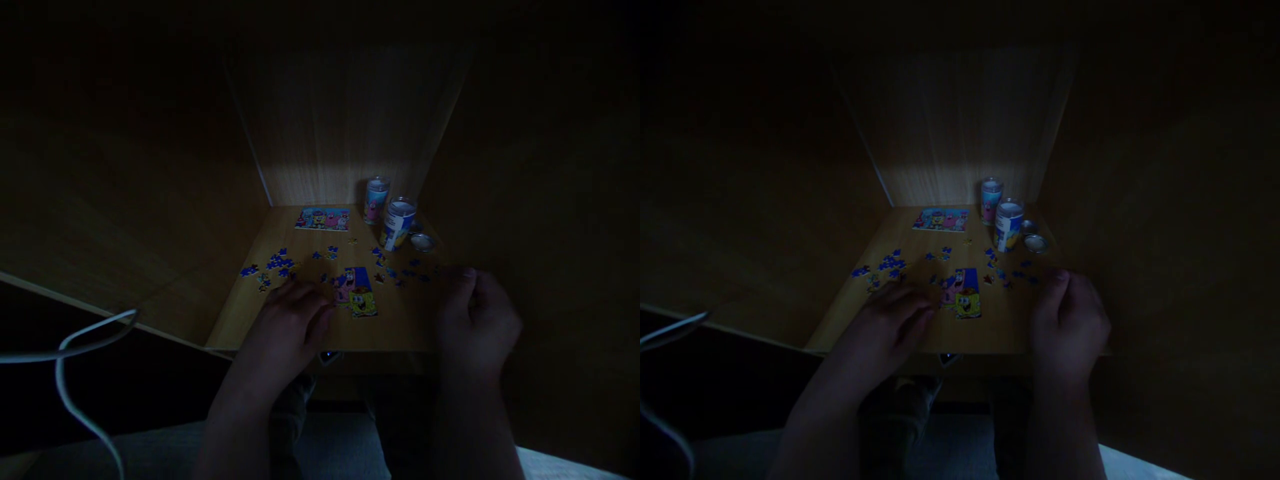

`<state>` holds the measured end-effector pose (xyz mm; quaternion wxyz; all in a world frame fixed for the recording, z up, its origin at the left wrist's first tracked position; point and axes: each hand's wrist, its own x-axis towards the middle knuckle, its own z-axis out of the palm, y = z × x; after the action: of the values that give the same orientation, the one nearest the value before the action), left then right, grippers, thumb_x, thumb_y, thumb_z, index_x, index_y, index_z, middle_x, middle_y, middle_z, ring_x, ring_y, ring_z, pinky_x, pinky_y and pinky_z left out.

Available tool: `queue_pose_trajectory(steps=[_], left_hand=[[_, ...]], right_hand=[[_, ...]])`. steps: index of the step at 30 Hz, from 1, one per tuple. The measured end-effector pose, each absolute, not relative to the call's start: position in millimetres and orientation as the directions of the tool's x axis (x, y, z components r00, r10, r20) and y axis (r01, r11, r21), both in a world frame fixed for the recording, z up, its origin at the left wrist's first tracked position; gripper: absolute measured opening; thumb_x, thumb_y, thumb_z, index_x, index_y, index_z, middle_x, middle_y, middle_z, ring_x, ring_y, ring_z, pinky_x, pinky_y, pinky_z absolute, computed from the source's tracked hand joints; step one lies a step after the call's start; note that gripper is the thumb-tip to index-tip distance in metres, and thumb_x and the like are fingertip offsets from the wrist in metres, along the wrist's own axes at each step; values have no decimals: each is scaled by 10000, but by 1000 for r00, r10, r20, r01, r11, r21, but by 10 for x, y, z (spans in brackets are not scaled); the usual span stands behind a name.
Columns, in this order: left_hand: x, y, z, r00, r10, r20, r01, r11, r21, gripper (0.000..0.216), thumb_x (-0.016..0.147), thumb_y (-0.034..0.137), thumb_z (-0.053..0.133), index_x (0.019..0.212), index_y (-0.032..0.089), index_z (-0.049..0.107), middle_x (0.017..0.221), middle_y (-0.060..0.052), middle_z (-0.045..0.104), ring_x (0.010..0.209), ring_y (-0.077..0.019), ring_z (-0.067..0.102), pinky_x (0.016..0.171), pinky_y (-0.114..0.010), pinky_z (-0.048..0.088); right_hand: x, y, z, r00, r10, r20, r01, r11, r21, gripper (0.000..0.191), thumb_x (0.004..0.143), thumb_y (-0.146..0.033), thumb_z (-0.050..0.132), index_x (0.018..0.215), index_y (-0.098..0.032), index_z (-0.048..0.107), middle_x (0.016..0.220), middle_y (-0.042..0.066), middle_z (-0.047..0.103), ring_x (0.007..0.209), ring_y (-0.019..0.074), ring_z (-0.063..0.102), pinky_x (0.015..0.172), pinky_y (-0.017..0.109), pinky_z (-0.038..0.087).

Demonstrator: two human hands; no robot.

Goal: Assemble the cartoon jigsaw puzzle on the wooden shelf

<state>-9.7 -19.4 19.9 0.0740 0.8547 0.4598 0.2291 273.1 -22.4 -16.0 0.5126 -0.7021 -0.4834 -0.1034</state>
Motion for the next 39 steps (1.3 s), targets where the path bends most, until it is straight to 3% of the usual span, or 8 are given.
queue_pose_trajectory(steps=[4,8,11,14,17,23,29,39], left_hand=[[-74,-53,19,373,832,410,796,-514,319,275,1073,299,686,1339,237,718,1413,-112,743,1340,-324,673,1173,-566,553],[-40,28,-67,335,833,440,824,-486,292,403,1070,321,687,1456,209,659,1499,-142,697,1434,-350,610,1234,-591,509],[-38,47,-68,291,841,456,853,-443,274,340,1088,337,638,1389,189,692,1435,-160,726,1377,-366,641,1214,-608,520],[-105,52,-54,205,856,474,896,-359,262,259,1057,232,583,1262,182,734,1328,-170,767,1269,-387,693,1143,-618,559],[-250,56,-38,132,867,480,925,-282,254,352,951,112,569,1249,200,734,1307,-155,782,1245,-399,702,1103,-615,570],[-546,60,-23,78,860,505,953,-212,214,423,856,46,535,1159,218,774,1257,-128,787,1155,-375,702,1013,-550,592],[-563,60,7,4,816,578,948,-187,258,205,927,167,558,930,193,761,1084,-126,786,1003,-336,709,948,-500,593],[-618,59,-20,-180,754,632,906,-123,405,178,951,221,570,908,218,742,977,-87,787,954,-297,740,923,-452,586]], right_hand=[[2710,-233,-129,552,537,638,753,9,-658,464,1141,-468,427,1007,-189,772,882,118,746,850,290,715,769,416,499],[2702,-242,-113,613,480,627,720,-13,-694,454,1149,-446,398,1004,-193,746,925,125,747,832,282,689,754,419,465],[2695,-244,-100,668,451,592,676,-35,-736,419,1145,-440,411,1052,-185,731,956,130,748,836,277,680,759,420,460],[2686,-237,-80,706,437,558,632,-34,-774,369,1133,-418,430,1127,-181,712,987,129,759,851,279,695,771,417,478],[2682,-230,-61,715,449,536,609,-23,-793,330,1116,-362,430,1205,-181,691,1013,128,767,849,276,711,772,409,490],[2706,-224,-73,698,500,512,606,-31,-795,296,1076,-290,454,1227,-184,687,1032,130,787,877,276,740,779,398,495],[2725,-198,-113,707,498,502,582,-7,-813,308,1056,-294,447,1211,-184,689,1014,109,775,875,263,718,794,395,479],[2719,-193,-107,719,524,456,557,-42,-830,329,1059,-341,442,1199,-197,702,1043,112,781,902,267,708,810,398,466]])
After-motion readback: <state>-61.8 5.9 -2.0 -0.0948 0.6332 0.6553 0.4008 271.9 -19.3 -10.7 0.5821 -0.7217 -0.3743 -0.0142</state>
